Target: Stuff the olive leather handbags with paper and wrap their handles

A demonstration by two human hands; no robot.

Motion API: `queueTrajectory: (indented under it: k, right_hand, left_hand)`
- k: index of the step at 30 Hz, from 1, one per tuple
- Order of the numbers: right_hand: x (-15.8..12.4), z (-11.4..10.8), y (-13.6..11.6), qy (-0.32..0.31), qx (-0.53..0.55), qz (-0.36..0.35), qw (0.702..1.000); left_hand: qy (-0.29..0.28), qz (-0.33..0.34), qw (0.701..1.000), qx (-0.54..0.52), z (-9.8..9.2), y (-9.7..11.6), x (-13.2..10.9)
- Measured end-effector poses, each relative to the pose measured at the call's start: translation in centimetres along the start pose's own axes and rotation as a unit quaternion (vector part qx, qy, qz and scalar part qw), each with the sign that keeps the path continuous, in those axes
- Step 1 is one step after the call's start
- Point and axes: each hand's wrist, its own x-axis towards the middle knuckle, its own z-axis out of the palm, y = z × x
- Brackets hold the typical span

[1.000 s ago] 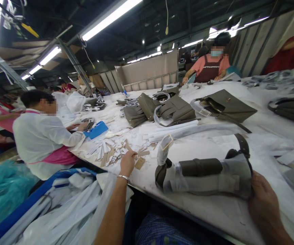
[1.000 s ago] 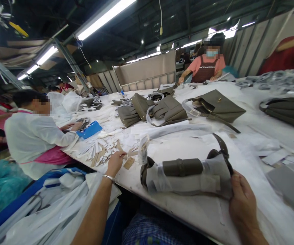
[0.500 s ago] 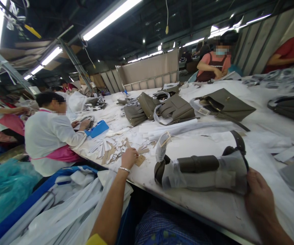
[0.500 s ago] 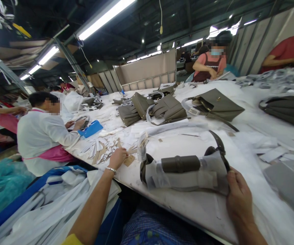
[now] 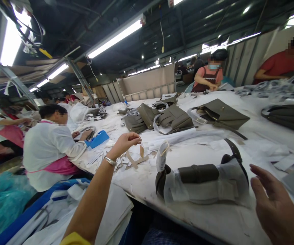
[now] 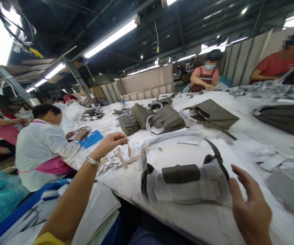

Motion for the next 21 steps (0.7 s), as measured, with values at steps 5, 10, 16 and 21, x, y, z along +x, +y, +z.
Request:
queueTrajectory:
  k: [5,10,16,21]
  right_hand:
    - [-0.3,0.0,-9.0,-0.065,0.057,-0.276,0.957]
    - [0.3,3.4,-17.9,-0.198,0.128,-0.373,0.897]
    - [-1.9,3.6,-23.9,-0.189,0.171,-0.408,0.876]
    - [-2.8,3.7,-24.9,-0.173,0.191,-0.386,0.886]
  left_hand:
    - [-0.027,0.039,0.995,-0.089,-0.3,4.0,0.3]
    - [-0.052,0.058,0.982,-0.172,-0.1,7.2,0.2]
    - [-0.099,0.083,0.964,-0.234,-0.5,10.5,-0.9]
    - [-0.132,0.092,0.938,-0.306,-1.0,12.5,-1.7]
